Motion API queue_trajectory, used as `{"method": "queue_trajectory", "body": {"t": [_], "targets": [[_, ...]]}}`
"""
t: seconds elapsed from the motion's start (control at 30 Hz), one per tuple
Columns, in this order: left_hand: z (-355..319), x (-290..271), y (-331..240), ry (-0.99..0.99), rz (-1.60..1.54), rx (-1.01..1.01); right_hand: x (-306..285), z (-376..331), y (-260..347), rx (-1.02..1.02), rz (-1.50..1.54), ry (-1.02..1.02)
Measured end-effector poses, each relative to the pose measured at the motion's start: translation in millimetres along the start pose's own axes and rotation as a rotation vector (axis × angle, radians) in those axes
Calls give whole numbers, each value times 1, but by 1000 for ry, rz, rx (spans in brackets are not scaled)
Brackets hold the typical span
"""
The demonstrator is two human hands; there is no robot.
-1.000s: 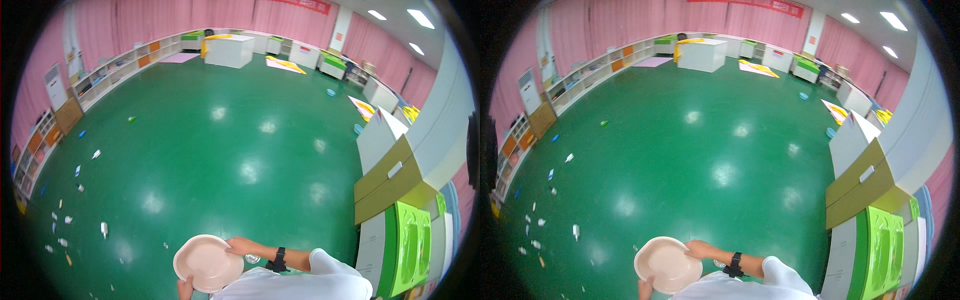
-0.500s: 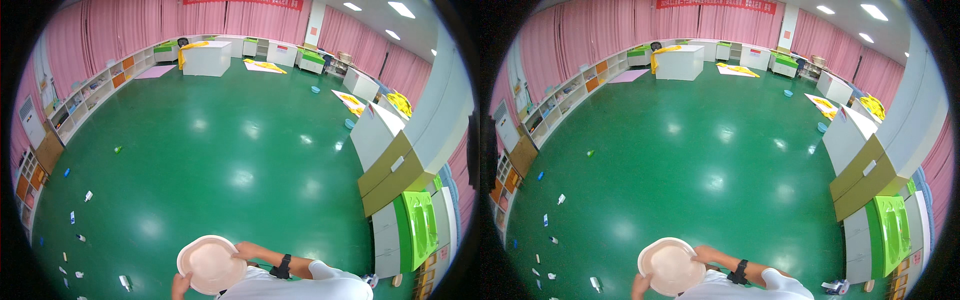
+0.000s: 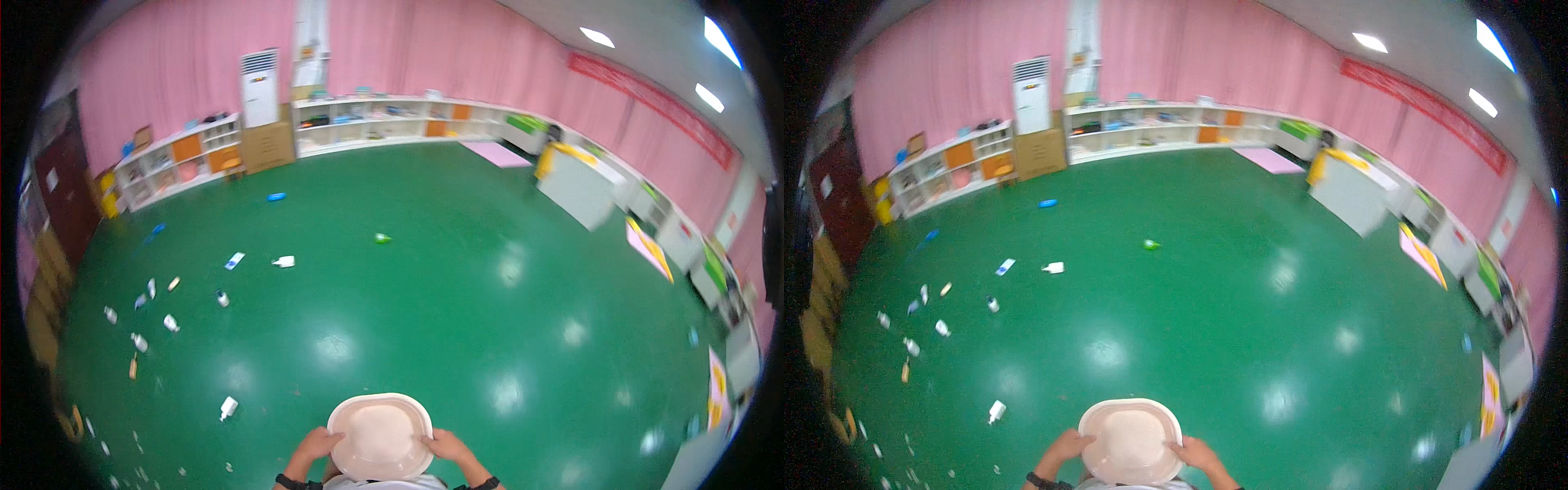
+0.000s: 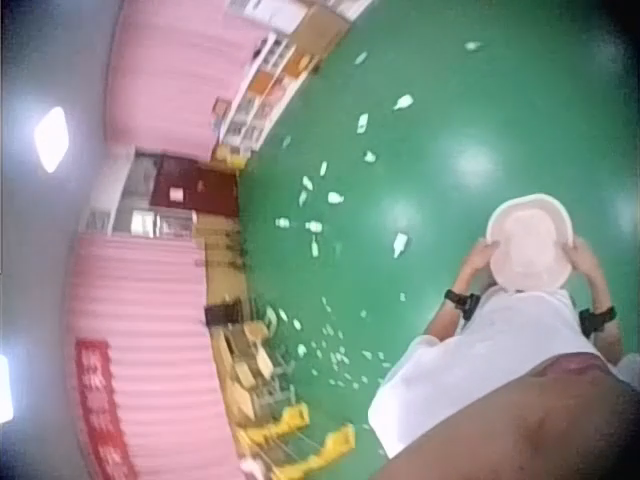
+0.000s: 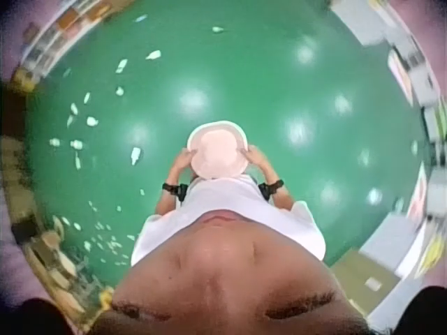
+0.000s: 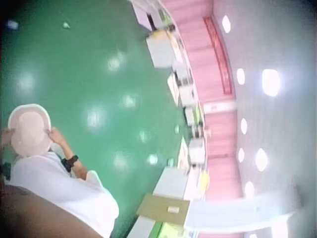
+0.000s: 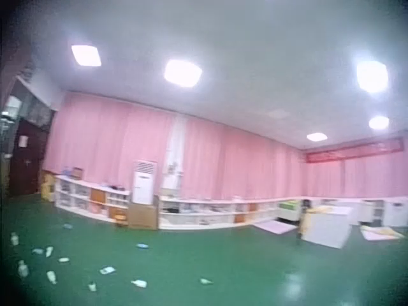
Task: The person is tidying up a room by picking up various bottles and containers and placing them on shelves.
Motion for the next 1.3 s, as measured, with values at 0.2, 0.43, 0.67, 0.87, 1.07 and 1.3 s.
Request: {"method": "queue_trajectory", "body": {"t": [0.2,0.43,0.67,0.87,1.07,1.3], "targets": [[111,-64,27,-113,-95,-147,-41,159,121,-118,-149,44],[310,-198,0,-20,-33,-119,-100,326,251,-206,-98,-1],[506,-285,-22,86,-3,12,-154,467,340,-20,101,103],[710,-344,-10,98,44,-80,-225,633,439,-45,48,34],[885,-419,-24,112,114,-114,-326,781,570,-143,-107,65],[1046,-488,1,-48,-231,-146,-388,960,704,-190,-135,176]]}}
Point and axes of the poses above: each hand's wrist, its own z-axis towards the middle knuckle, its own x-axis out of the palm, y = z × x, the point moved 10 cm from there along z, towards the middle knuckle, and after that the axes turned 12 degrees about x, right-handed, at the moved point
